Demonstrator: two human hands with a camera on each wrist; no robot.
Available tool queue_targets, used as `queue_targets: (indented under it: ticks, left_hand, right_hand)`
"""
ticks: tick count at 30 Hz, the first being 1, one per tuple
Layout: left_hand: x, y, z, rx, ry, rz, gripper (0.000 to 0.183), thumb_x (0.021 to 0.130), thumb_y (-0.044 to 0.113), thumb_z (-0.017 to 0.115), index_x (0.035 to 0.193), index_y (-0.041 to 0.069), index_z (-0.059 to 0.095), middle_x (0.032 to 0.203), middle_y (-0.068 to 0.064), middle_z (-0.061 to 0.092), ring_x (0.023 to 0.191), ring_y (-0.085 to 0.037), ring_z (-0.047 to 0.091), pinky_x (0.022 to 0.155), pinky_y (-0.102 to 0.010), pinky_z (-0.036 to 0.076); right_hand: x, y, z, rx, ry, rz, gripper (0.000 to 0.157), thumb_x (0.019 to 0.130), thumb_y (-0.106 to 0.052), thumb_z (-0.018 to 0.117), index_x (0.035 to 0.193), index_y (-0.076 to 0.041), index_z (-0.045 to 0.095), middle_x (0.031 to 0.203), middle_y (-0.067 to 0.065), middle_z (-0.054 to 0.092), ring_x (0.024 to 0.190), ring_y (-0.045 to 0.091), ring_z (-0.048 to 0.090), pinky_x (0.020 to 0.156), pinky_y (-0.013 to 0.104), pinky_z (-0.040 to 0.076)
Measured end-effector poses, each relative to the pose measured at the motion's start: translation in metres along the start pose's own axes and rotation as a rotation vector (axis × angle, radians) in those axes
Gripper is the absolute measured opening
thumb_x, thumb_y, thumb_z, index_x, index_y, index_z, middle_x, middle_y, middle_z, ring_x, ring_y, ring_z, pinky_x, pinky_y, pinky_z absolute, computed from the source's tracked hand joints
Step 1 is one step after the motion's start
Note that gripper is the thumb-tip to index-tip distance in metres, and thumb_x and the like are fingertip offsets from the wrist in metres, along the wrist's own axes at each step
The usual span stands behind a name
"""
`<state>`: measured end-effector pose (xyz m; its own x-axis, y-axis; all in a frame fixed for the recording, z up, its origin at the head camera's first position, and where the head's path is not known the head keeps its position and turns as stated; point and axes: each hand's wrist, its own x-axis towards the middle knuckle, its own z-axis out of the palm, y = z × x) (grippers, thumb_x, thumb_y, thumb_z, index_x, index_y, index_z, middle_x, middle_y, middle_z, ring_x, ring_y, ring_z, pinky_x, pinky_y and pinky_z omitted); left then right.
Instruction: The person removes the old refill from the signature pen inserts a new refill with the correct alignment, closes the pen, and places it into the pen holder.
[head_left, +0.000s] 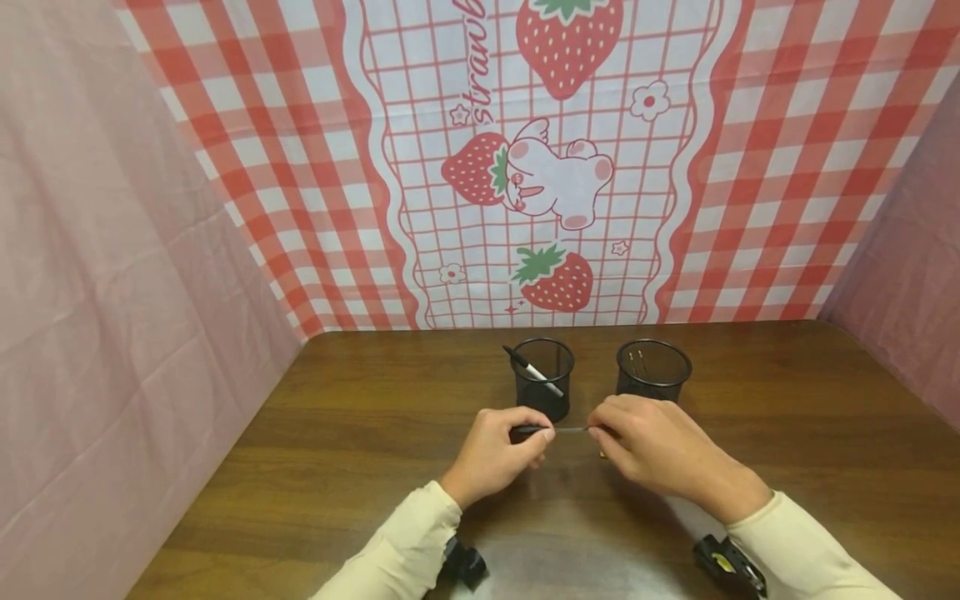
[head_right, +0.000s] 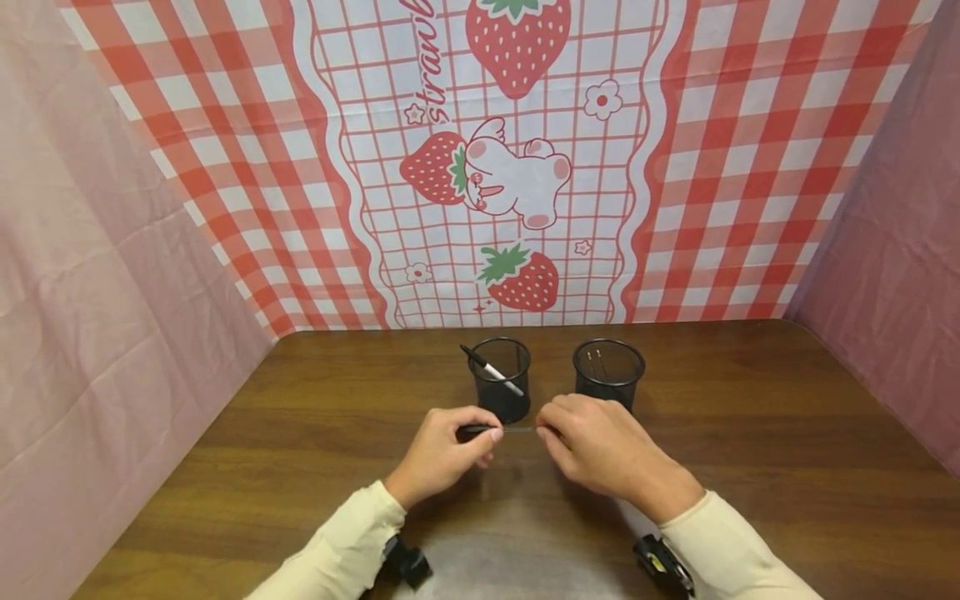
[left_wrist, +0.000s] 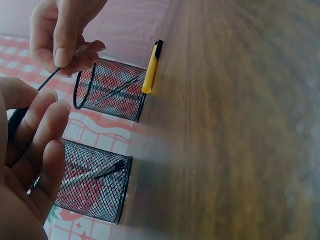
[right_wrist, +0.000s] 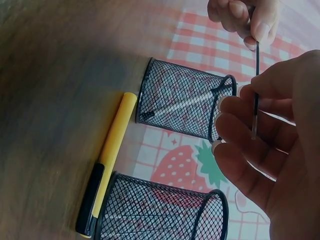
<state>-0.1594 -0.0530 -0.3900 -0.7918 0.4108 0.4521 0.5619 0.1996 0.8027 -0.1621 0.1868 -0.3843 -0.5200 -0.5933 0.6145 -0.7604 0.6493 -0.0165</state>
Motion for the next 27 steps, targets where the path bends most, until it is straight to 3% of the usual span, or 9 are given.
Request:
queue_targets:
  ticks: [8,17,27]
  left_hand:
    - [0.000,0.000,-0.001,0.006,0.004,-0.007,0.004,0.090,-0.002,0.069,0.091,-0.002,0.072,0.065,-0.012,0.068,0.053,-0.013,0.065,0.050,-0.023,0.057]
    - [0.001,-0.032,0.005,0.002,0.033,-0.038,0.004,0.092,0.008,0.071,0.094,0.006,0.074,0.065,-0.003,0.068,0.052,-0.008,0.064,0.050,-0.027,0.058]
    - [0.001,-0.033,0.004,-0.028,0.043,-0.022,0.004,0.093,0.013,0.072,0.092,0.010,0.074,0.064,0.001,0.067,0.053,-0.009,0.065,0.049,-0.032,0.059]
  right_hand:
    - [-0.001,0.003,0.001,-0.003,0.025,-0.015,0.010,0.084,-0.014,0.072,0.087,-0.022,0.067,0.081,-0.016,0.055,0.069,0.001,0.053,0.054,0.028,0.050]
    - [-0.003,0.005,0.001,-0.007,-0.003,0.030,0.010,0.087,-0.013,0.073,0.091,-0.021,0.068,0.084,-0.015,0.057,0.073,0.001,0.053,0.058,0.028,0.051]
    - [-0.004,0.011,0.003,-0.031,0.037,0.007,0.010,0.087,-0.010,0.072,0.092,-0.017,0.067,0.084,-0.013,0.056,0.073,0.004,0.053,0.056,0.031,0.051]
